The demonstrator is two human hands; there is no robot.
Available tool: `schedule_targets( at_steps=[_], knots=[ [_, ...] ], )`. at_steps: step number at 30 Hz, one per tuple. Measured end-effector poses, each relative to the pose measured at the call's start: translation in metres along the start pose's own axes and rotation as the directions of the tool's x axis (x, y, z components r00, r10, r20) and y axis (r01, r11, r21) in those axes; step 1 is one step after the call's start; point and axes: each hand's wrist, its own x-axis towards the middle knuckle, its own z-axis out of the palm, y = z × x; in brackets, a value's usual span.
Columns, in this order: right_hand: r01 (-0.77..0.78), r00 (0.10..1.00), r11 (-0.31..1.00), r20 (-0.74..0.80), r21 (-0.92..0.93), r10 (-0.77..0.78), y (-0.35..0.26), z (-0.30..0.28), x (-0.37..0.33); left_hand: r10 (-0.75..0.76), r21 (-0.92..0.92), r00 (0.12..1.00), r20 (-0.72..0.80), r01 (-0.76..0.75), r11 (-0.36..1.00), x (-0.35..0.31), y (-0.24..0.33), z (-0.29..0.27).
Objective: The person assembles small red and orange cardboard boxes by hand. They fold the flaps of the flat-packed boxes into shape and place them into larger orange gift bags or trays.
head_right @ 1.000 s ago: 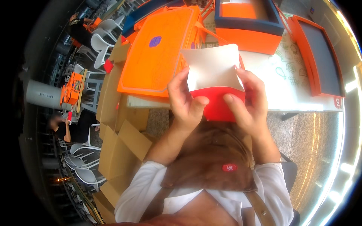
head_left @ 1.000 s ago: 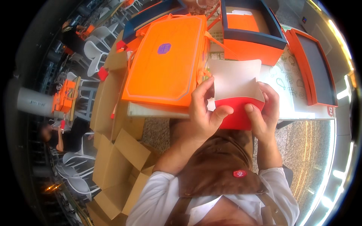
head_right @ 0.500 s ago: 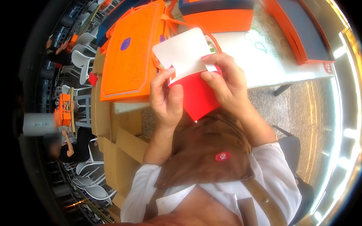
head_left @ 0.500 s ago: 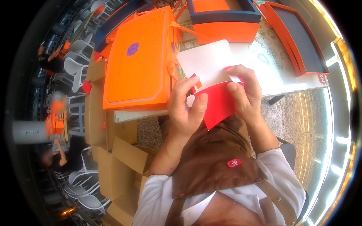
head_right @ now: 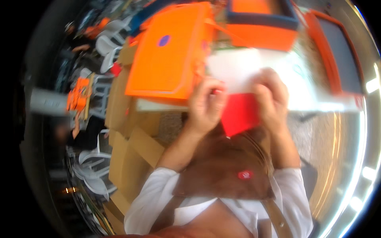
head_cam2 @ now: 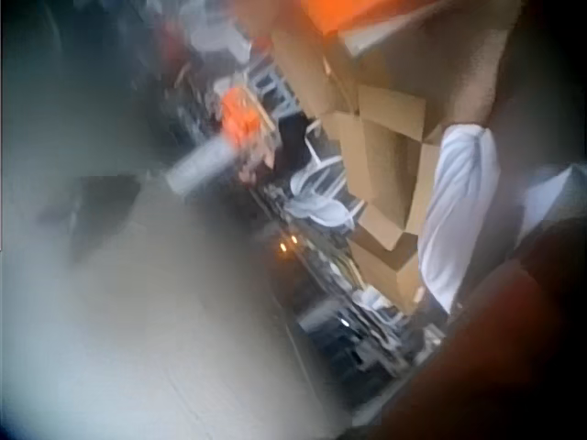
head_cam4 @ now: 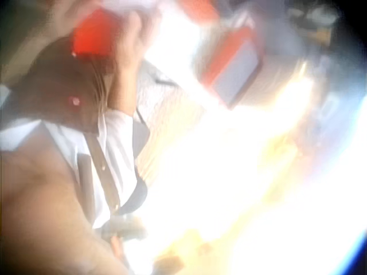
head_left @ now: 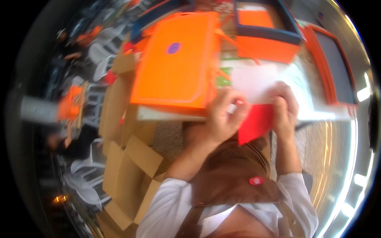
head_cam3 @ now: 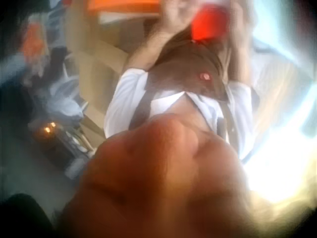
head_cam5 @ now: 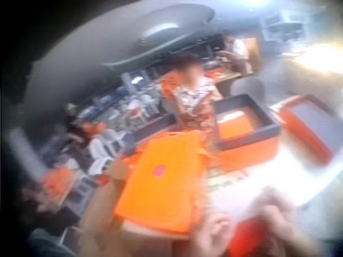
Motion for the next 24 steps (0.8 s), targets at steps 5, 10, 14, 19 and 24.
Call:
schedule_targets(
  at_steps=[5,10,14,19,24],
  knots=[
    [-0.02,0.993,0.997,-0.114,-0.079,0.011,0.004,-0.006,0.001,0.09,-0.06,0.992,0.089,-0.085,0.995,0.004,0.001,0.003],
    [-0.089,0.995,0.995,-0.056,-0.051,0.086,0.008,-0.006,0.001,0.112,-0.067,0.989,0.092,-0.106,0.992,-0.001,-0.001,0.004],
    [-0.098,0.995,0.992,-0.045,-0.074,0.094,0.006,-0.003,0.001,0.036,-0.085,0.994,0.104,-0.028,0.996,-0.002,0.005,0.003],
    [-0.104,0.994,0.994,-0.025,-0.044,0.103,0.008,-0.001,0.001,0.184,-0.002,0.982,0.05,-0.185,0.983,0.003,0.001,0.001],
    [-0.15,0.989,0.988,-0.026,-0.03,0.149,0.019,-0.004,-0.004,0.159,0.062,0.982,0.105,-0.166,0.984,0.002,0.005,-0.005]
  ],
)
